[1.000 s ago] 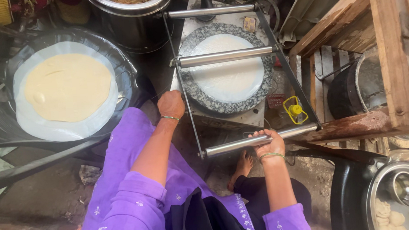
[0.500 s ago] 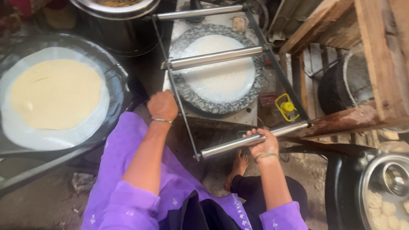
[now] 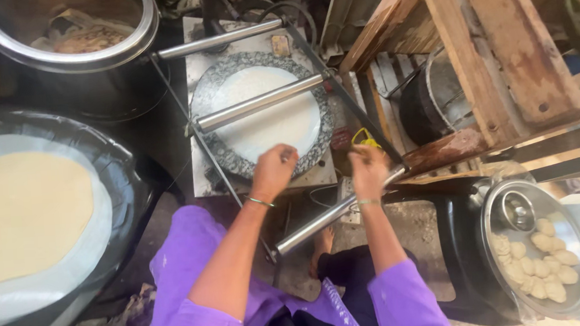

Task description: The person sits at a manual lever press, places dough balls between round plastic sheets on the press plate, and pulls the metal lever down to flatten each ball into a thin disc. They lift the pressed disc with the plastic sheet, peel it off, and stack the flattened discs in a large container, repeating the cycle.

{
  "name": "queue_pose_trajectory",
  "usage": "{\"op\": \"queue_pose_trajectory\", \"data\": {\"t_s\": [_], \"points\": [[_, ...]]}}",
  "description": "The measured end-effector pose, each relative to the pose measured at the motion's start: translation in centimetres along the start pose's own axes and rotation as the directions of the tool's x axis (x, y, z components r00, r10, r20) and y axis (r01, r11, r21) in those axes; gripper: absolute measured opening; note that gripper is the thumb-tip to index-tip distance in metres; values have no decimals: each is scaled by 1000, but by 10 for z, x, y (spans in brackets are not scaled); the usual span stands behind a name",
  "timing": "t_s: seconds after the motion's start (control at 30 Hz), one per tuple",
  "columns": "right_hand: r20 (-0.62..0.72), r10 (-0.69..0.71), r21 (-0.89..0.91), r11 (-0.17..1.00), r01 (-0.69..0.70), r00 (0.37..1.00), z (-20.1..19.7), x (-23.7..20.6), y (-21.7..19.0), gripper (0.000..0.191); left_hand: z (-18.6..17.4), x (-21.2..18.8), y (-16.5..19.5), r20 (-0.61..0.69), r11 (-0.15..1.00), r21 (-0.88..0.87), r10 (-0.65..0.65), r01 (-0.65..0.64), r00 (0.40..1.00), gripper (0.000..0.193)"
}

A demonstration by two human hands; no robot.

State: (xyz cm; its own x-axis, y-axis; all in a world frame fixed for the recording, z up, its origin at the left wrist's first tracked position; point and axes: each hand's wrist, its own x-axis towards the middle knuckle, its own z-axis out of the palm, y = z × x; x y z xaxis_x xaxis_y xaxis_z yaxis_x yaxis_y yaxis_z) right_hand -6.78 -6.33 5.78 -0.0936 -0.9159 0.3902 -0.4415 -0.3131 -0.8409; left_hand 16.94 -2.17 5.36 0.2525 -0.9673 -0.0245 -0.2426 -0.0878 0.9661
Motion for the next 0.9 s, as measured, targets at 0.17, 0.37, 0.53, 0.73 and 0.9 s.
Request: {"op": "queue_pose_trajectory", "data": {"t_s": [0.17,0.37,0.53,0.73,0.9], "points": [[390,612,-116,774,-623,688,93,69,10,40,-11,15,-11,112,991,111,-88,75,990,26],[-10,674,-639,564,-524,739,163,111,-6,70,-36,36,-28,-43,989,71,-128,131,991,26],[-81,716,-785,383,-487,694,185,117,-21,71,-50,45,-26,7,989,-22,-149,149,989,25],[-102,706,-756,403,-517,700,196,117,-10,61,-61,47,-21,35,983,-42,-179,180,983,26],[-94,742,-490,545,-680,663,194,116,3,38,-61,44,-18,56,975,-39,-218,221,974,28]]}}
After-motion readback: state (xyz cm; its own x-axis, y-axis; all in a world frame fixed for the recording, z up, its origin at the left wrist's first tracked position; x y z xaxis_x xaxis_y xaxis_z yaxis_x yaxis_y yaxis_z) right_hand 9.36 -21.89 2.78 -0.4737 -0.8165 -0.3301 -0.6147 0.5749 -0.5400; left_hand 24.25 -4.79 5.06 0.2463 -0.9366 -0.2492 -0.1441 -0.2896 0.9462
